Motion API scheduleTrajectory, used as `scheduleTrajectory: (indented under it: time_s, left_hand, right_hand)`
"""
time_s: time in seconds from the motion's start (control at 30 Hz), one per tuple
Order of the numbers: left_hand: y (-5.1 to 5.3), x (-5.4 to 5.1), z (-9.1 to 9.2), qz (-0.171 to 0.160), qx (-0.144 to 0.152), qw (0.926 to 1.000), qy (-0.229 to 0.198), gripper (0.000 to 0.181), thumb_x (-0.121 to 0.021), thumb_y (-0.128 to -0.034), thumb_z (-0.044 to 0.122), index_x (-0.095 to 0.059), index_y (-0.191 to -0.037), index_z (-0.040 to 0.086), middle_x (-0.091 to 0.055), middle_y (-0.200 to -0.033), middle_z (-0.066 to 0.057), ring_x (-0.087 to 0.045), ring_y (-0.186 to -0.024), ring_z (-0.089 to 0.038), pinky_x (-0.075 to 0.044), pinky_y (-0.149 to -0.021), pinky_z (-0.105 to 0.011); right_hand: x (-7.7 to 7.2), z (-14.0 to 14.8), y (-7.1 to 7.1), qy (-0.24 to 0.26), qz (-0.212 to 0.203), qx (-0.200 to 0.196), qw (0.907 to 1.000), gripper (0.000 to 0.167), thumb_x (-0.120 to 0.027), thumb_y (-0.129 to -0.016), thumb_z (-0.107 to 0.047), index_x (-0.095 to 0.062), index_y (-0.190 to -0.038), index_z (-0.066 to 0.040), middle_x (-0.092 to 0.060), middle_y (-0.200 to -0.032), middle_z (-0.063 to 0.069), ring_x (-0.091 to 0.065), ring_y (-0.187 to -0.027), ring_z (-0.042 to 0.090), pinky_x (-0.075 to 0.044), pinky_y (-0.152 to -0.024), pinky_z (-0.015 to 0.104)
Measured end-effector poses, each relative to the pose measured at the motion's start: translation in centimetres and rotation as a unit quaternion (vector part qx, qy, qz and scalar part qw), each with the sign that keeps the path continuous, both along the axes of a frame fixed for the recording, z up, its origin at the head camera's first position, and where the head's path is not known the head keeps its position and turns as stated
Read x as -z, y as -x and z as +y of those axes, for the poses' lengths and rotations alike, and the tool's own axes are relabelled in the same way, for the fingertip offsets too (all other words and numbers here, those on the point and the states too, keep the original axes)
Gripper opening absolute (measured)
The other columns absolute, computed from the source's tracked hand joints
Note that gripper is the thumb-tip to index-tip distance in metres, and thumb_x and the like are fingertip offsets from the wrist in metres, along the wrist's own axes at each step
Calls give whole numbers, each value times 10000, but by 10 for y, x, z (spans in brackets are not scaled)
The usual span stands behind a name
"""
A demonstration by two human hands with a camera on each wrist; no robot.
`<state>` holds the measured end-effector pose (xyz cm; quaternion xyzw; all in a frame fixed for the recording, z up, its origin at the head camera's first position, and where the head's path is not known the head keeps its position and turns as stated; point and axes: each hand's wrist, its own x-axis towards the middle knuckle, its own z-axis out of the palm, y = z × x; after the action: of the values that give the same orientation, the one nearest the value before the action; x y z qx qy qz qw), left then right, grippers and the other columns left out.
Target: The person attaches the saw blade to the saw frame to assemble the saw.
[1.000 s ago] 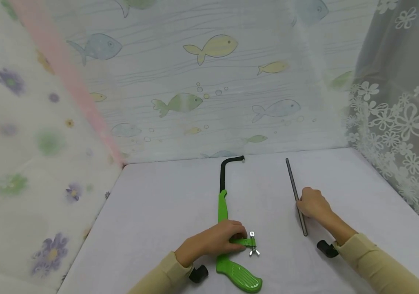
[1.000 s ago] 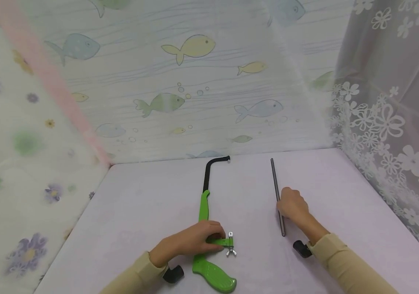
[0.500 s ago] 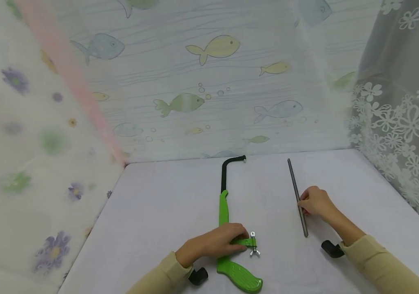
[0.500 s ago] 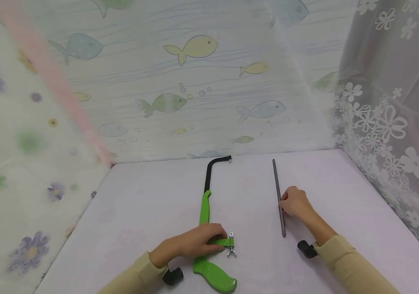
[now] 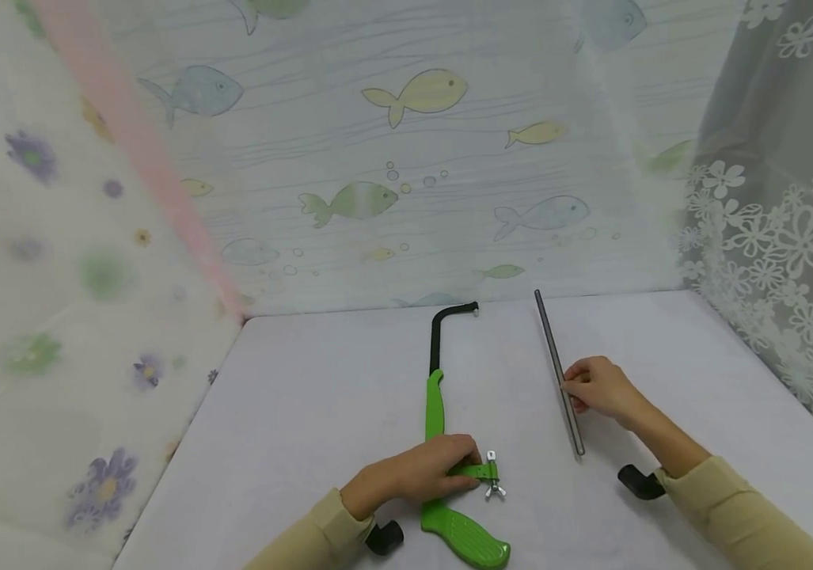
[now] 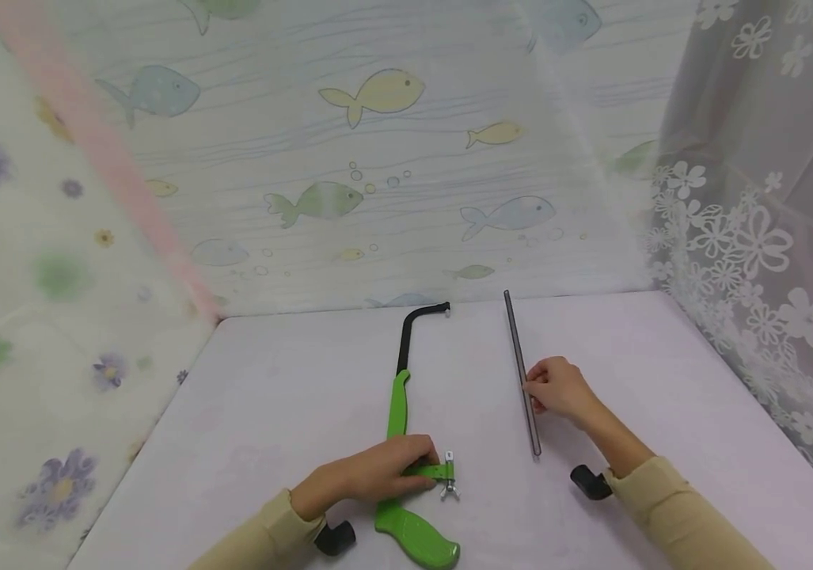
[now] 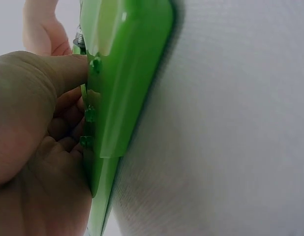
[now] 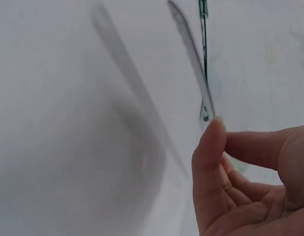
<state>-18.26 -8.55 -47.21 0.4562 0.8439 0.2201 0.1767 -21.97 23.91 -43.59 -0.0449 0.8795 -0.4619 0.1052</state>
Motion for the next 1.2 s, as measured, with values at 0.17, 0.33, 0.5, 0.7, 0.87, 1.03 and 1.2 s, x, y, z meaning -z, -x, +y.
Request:
scheduleTrajectory:
  time_s: [0.17,0.33,0.5,0.7,0.87,1.03,1.2]
  left_hand:
    - [-1,-1,0,-27,-39,10000,-7,161,-629,-1039,270,-616,-1132,139,-580,-1028,130,-514,-910,22,-455,-821,-156]
    - [-1,-1,0,-44,-36,10000,-16,159,-626,-1041,265,-613,-1137,139,-584,-1040,126,-514,-919,29,-455,-829,-152]
    - [-1,1,0,-38,-9,10000,-53,148,-621,-1044,263,-615,-1132,144,-593,-1042,125,-516,-920,37,-456,-829,-149]
    - [-1,1,0,-11,2,10000,-35,148,-624,-1042,259,-612,-1133,143,-590,-1040,124,-515,-922,35,-456,-835,-149]
    - [-1,0,0,-76,-14,10000,-14,150,-624,-1042,257,-612,-1138,142,-589,-1040,125,-516,-922,37,-457,-835,-150]
    - [-1,-2,0,-85,-29,10000,-36,144,-632,-1038,246,-617,-1130,136,-590,-1029,124,-523,-916,31,-460,-831,-150]
    - [-1,-2,0,-61,-34,10000,-45,146,-636,-1036,241,-617,-1132,132,-594,-1034,119,-530,-932,27,-460,-848,-153]
  right_hand:
    - [0,-11,2,781,-409,-356,9955,259,-581,-1012,-24,-561,-1165,183,-643,-887,117,-607,-752,176,-579,-670,304]
    - [1,-22,7,1265,-715,-562,9878,274,-578,-1022,-45,-554,-1189,171,-633,-892,98,-602,-785,176,-576,-695,291]
    - [3,-27,11,1415,-846,-644,9842,292,-572,-1027,-58,-549,-1206,172,-629,-909,102,-600,-808,178,-575,-716,294]
    - [3,-30,15,1548,-959,-713,9807,271,-561,-1034,-57,-543,-1191,163,-615,-908,96,-590,-809,169,-568,-720,290]
    - [4,-33,18,1652,-1017,-802,9777,280,-547,-1040,-55,-535,-1202,172,-603,-900,92,-582,-809,164,-562,-723,286]
    - [5,-36,21,1801,-1114,-891,9733,288,-539,-1043,-57,-528,-1206,180,-593,-903,85,-578,-806,158,-557,-722,281]
    - [7,-40,25,1904,-1201,-893,9702,289,-538,-1047,-64,-527,-1215,171,-589,-891,71,-581,-796,147,-559,-726,280]
